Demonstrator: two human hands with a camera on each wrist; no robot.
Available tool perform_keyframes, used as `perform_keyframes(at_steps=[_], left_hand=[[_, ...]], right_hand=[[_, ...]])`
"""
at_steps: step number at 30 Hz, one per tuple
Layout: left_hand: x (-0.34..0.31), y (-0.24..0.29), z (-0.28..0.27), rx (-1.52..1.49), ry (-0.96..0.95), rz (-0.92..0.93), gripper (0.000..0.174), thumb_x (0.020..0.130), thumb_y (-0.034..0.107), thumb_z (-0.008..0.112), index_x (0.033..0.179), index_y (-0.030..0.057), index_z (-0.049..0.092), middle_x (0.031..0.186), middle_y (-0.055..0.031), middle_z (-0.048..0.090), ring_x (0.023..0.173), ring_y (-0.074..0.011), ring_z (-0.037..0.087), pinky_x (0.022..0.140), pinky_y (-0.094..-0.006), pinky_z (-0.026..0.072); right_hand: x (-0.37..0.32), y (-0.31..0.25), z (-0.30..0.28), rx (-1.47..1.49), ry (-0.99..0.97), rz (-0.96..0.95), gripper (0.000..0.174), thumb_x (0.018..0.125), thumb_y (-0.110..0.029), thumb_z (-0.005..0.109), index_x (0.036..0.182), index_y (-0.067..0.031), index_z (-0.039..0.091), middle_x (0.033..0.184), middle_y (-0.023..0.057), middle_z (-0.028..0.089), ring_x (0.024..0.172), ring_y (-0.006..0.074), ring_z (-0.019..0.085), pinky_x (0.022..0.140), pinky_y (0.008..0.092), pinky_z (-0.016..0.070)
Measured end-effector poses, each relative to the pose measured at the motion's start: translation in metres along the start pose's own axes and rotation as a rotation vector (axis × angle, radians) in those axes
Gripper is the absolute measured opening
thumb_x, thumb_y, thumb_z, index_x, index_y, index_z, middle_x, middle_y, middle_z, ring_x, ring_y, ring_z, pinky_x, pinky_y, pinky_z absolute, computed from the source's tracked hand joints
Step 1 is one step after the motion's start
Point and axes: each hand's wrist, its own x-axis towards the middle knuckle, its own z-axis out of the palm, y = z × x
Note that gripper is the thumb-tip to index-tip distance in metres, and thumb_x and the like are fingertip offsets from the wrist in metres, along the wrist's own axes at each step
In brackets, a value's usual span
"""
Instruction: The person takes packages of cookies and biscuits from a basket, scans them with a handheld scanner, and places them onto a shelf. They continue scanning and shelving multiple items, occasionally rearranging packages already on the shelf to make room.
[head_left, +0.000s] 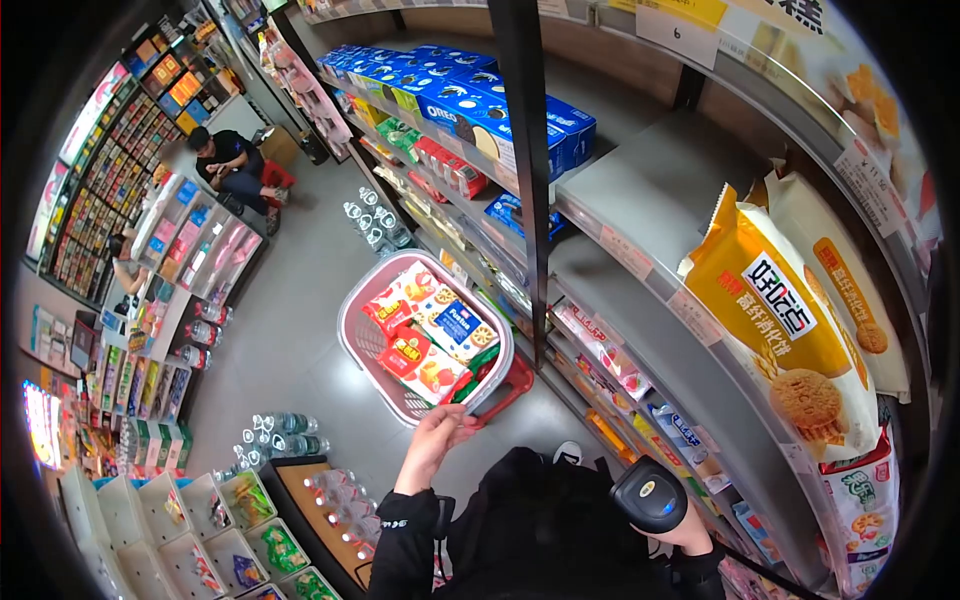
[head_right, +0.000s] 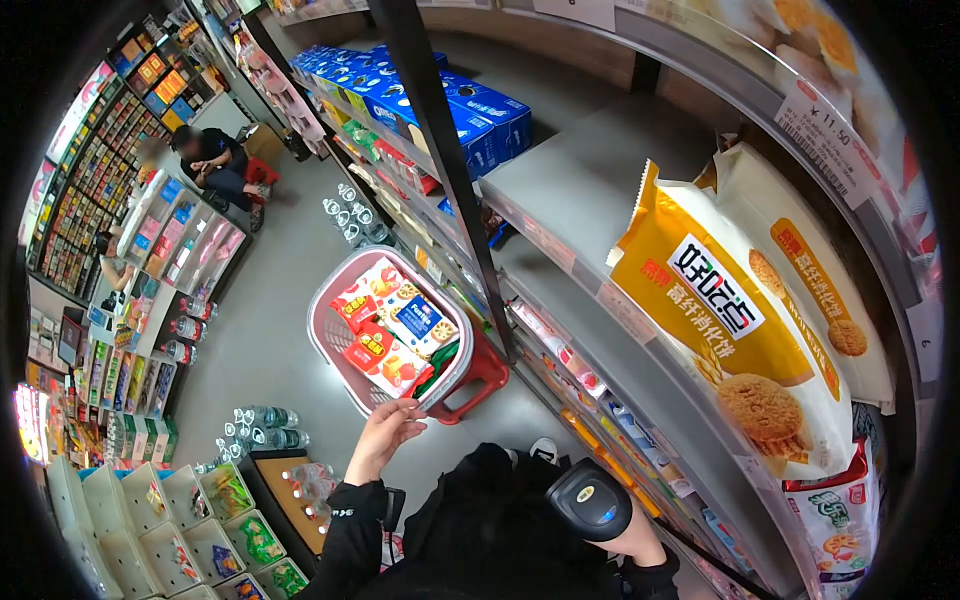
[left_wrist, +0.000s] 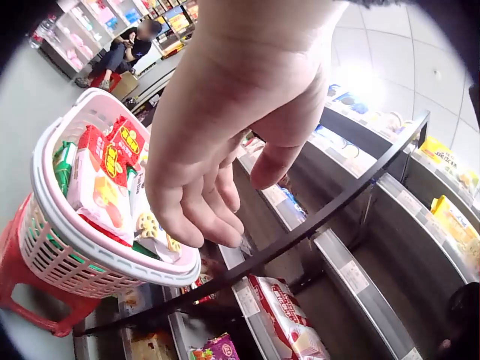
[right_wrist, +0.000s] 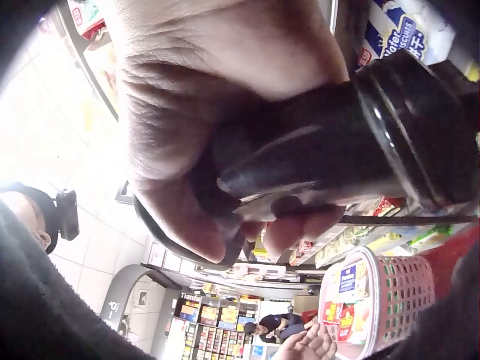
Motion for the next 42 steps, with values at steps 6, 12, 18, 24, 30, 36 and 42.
perform_keyframes(at_steps=[6, 12, 18, 24, 30, 36, 42], left_hand=[[0.017, 0.001, -0.014, 0.025, 0.004, -0.019, 0.024, 0.084, 0.007, 0.041, 0.105, -0.0024, 0.047, 0.091, -0.0120, 0.057, 0.078, -0.0192, 0.059, 0.072, -0.0278, 0.0486], [0.057, 0.016, -0.064, 0.027, 0.085, -0.006, 0.022, 0.083, 0.009, 0.043, 0.102, -0.0017, 0.048, 0.087, -0.0098, 0.058, 0.072, -0.0152, 0.059, 0.062, -0.0221, 0.0480], [0.092, 0.040, -0.135, 0.340, 0.240, 0.247, 0.021, 0.080, 0.008, 0.045, 0.096, -0.0030, 0.053, 0.077, -0.0073, 0.058, 0.062, -0.0130, 0.055, 0.055, -0.0217, 0.0434], [0.137, 0.049, -0.186, 0.878, 0.269, 0.388, 0.024, 0.074, 0.009, 0.051, 0.093, -0.0034, 0.056, 0.071, -0.0136, 0.058, 0.063, -0.0199, 0.058, 0.059, -0.0297, 0.0450], [0.186, 0.059, -0.184, 1.365, 0.051, 0.197, 0.035, 0.072, 0.026, 0.057, 0.092, -0.0021, 0.057, 0.087, -0.0225, 0.058, 0.083, -0.0338, 0.057, 0.071, -0.0396, 0.0448], [0.215, 0.065, -0.187, 1.399, -0.087, 0.019, 0.051, 0.068, 0.043, 0.059, 0.093, -0.0014, 0.058, 0.090, -0.0241, 0.058, 0.088, -0.0322, 0.057, 0.073, -0.0382, 0.0448], [0.231, 0.051, -0.206, 1.326, -0.220, 0.007, 0.053, 0.066, 0.044, 0.061, 0.089, -0.0034, 0.059, 0.084, -0.0204, 0.060, 0.083, -0.0301, 0.059, 0.071, -0.0365, 0.0445]], right_hand=[[0.000, -0.006, 0.004, -0.010, 0.093, 0.034, 0.059, 0.055, -0.015, 0.074, 0.107, -0.0024, 0.050, 0.104, 0.0104, 0.055, 0.097, 0.0219, 0.052, 0.085, 0.0312, 0.0394], [0.013, -0.021, 0.031, 0.017, 0.134, 0.102, 0.060, 0.054, -0.015, 0.074, 0.107, -0.0022, 0.049, 0.104, 0.0093, 0.055, 0.096, 0.0196, 0.052, 0.085, 0.0310, 0.0394], [0.041, -0.039, 0.094, 0.060, 0.151, 0.195, 0.061, 0.053, -0.013, 0.075, 0.107, -0.0010, 0.049, 0.102, 0.0088, 0.055, 0.095, 0.0187, 0.052, 0.085, 0.0308, 0.0392], [0.062, -0.063, 0.146, 0.051, 0.121, 0.195, 0.059, 0.053, -0.012, 0.074, 0.105, -0.0012, 0.050, 0.099, 0.0084, 0.056, 0.094, 0.0179, 0.052, 0.084, 0.0303, 0.0397], [0.048, -0.077, 0.189, 0.040, 0.258, 0.256, 0.058, 0.052, -0.012, 0.074, 0.104, -0.0018, 0.050, 0.097, 0.0078, 0.057, 0.090, 0.0170, 0.053, 0.081, 0.0302, 0.0410], [0.031, -0.085, 0.219, 0.084, 0.481, 0.270, 0.046, 0.053, -0.009, 0.075, 0.093, -0.0023, 0.054, 0.086, 0.0047, 0.059, 0.080, 0.0139, 0.056, 0.074, 0.0283, 0.0442], [0.016, -0.083, 0.239, 0.093, 0.577, 0.316, 0.044, 0.053, -0.008, 0.075, 0.092, -0.0026, 0.055, 0.083, 0.0046, 0.060, 0.078, 0.0140, 0.056, 0.072, 0.0284, 0.0446]])
